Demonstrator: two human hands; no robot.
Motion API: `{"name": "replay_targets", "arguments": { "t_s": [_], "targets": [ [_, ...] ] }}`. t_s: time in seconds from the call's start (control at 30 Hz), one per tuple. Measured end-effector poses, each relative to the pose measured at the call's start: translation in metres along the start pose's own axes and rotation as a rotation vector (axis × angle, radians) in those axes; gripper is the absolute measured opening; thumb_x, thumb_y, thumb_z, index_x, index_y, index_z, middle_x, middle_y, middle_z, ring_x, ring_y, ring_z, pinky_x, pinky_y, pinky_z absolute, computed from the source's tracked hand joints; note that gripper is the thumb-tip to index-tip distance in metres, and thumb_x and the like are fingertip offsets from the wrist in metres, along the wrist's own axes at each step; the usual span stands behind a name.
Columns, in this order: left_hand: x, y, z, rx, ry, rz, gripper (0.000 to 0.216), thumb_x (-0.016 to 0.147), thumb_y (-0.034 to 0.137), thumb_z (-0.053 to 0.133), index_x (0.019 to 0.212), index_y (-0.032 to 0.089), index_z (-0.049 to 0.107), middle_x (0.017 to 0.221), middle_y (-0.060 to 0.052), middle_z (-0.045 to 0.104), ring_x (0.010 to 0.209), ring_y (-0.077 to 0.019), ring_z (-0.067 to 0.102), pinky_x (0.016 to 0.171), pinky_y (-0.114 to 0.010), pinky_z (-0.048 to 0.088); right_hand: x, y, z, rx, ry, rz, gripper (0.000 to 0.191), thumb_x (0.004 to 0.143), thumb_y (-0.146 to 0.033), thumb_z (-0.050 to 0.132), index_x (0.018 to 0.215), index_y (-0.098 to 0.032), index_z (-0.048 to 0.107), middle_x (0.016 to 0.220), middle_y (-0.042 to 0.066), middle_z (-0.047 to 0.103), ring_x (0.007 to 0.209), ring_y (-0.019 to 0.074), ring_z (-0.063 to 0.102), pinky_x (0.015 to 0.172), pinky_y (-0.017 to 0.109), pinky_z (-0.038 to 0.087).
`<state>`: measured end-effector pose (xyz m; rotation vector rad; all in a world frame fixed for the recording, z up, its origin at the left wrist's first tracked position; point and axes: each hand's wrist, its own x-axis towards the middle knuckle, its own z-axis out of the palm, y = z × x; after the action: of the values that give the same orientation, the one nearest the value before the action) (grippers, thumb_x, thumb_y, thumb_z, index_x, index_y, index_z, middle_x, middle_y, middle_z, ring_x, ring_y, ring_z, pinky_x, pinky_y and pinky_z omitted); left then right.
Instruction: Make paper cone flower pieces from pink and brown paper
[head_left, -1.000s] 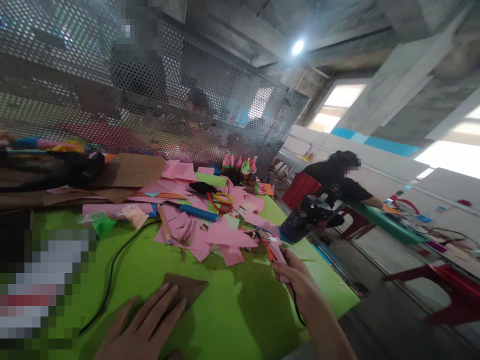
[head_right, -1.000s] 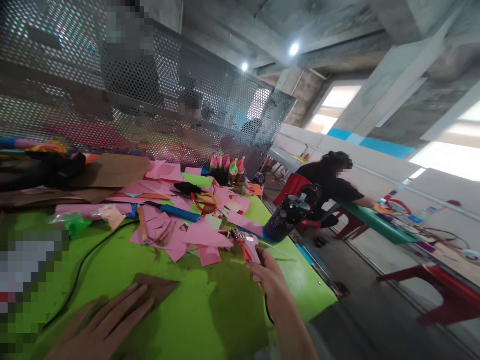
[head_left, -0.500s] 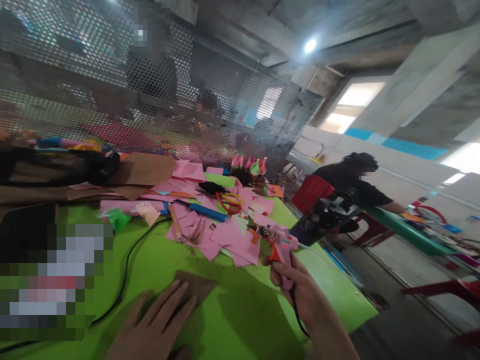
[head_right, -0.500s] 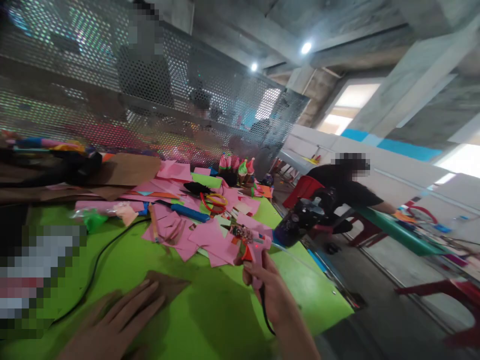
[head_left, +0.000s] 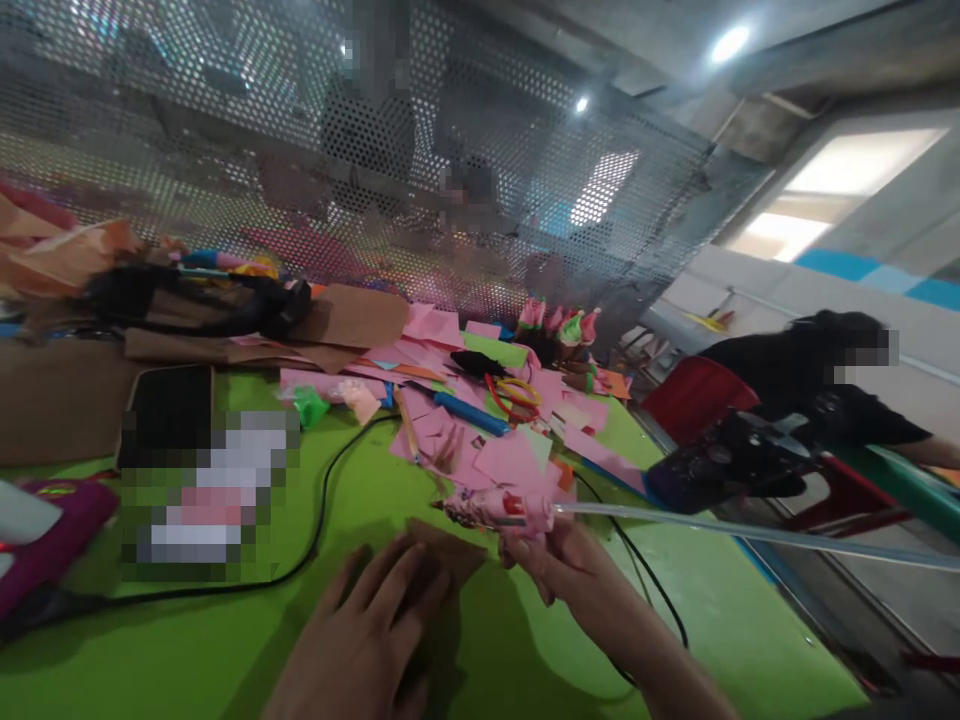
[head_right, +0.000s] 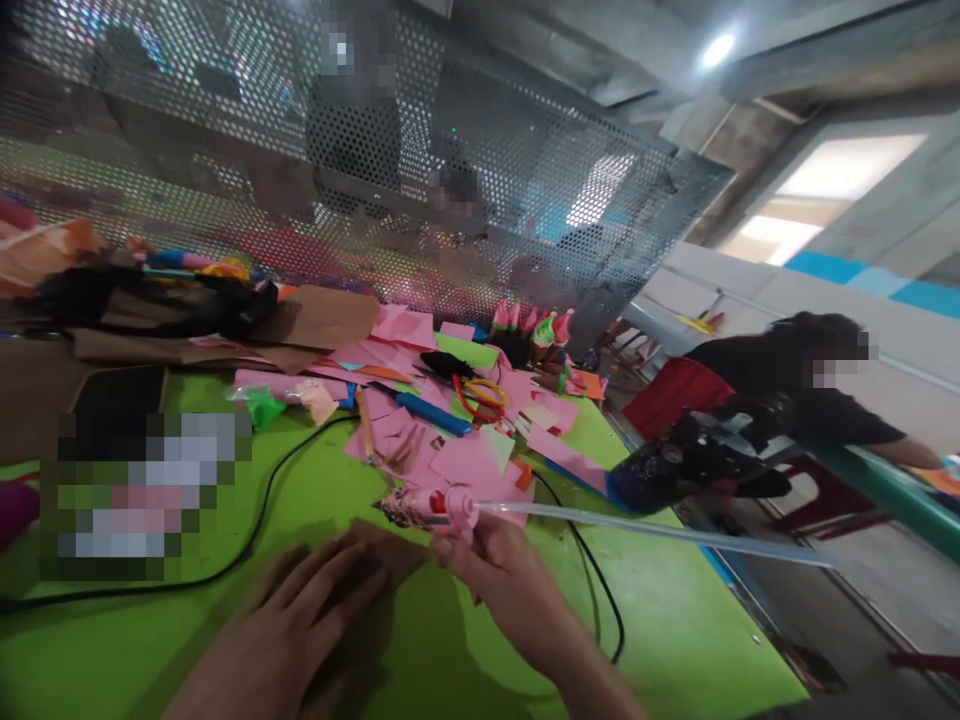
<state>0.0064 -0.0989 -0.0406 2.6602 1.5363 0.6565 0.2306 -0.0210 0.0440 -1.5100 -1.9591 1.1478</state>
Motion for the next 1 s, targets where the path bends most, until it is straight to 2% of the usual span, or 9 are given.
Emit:
{"name": "replay_targets", "arguments": {
  "t_s": [0.17,0.43,0.63,0.73,0.9,1.0],
  "targets": [
    [0.004,0.004,-0.008,-0.005,-0.101,-0.015,0.068,0.07,0.024,0.061,0.137,0.022,0.051,0.14,-0.012,0.056,0.127,-0.0345,0.052,0.098,-0.051,0.045,0.005,0.0,0.007,-0.133,-0.045,-0.072,0.041,0.087,-0.054,0.057,0.064,-0.021,0.052,0.058,-0.003,0.042,0.054,0.0133,0.04,0.049,0.025,0.029],
    [0.005,0.004,-0.006,-0.018,0.022,0.002,0.061,0.077,0.033,0.064,0.135,0.02,0.052,0.134,-0.012,0.061,0.121,-0.0315,0.057,0.098,-0.048,0.044,0.008,-0.003,0.009,-0.235,-0.128,-0.028,0.046,0.089,-0.062,0.049,0.071,-0.02,0.053,0.065,-0.002,0.039,0.06,0.0143,0.038,0.051,0.025,0.028],
    [0.006,0.005,-0.014,-0.077,-0.04,-0.055,0.053,0.083,0.035,0.06,0.135,0.025,0.052,0.135,-0.006,0.061,0.124,-0.0272,0.055,0.102,-0.045,0.042,0.008,-0.007,0.009,-0.252,-0.162,0.005,0.049,0.09,-0.063,0.047,0.069,-0.019,0.047,0.065,-0.003,0.038,0.061,0.0131,0.038,0.052,0.024,0.029],
    [0.007,0.005,-0.015,-0.072,-0.072,-0.049,0.056,0.083,0.035,0.06,0.137,0.024,0.05,0.138,-0.007,0.059,0.126,-0.0283,0.053,0.103,-0.047,0.043,0.007,-0.009,0.008,-0.305,-0.14,-0.004,0.05,0.09,-0.064,0.046,0.067,-0.02,0.044,0.064,-0.003,0.039,0.06,0.0131,0.039,0.053,0.023,0.03],
    [0.008,0.004,-0.015,-0.12,-0.124,-0.086,0.056,0.09,0.052,0.05,0.138,0.025,0.049,0.141,-0.008,0.056,0.129,-0.029,0.05,0.104,-0.051,0.043,0.007,-0.014,0.009,-0.312,-0.162,-0.024,0.048,0.091,-0.062,0.045,0.07,-0.02,0.049,0.064,-0.003,0.042,0.059,0.0134,0.041,0.053,0.023,0.032],
    [0.007,0.004,-0.015,-0.137,-0.133,-0.093,0.057,0.091,0.055,0.047,0.139,0.026,0.047,0.142,-0.007,0.054,0.131,-0.029,0.048,0.105,-0.052,0.042,0.007,-0.016,0.008,-0.313,-0.158,-0.036,0.046,0.092,-0.06,0.047,0.07,-0.02,0.05,0.063,-0.003,0.043,0.059,0.013,0.042,0.052,0.023,0.032]
  ]
}}
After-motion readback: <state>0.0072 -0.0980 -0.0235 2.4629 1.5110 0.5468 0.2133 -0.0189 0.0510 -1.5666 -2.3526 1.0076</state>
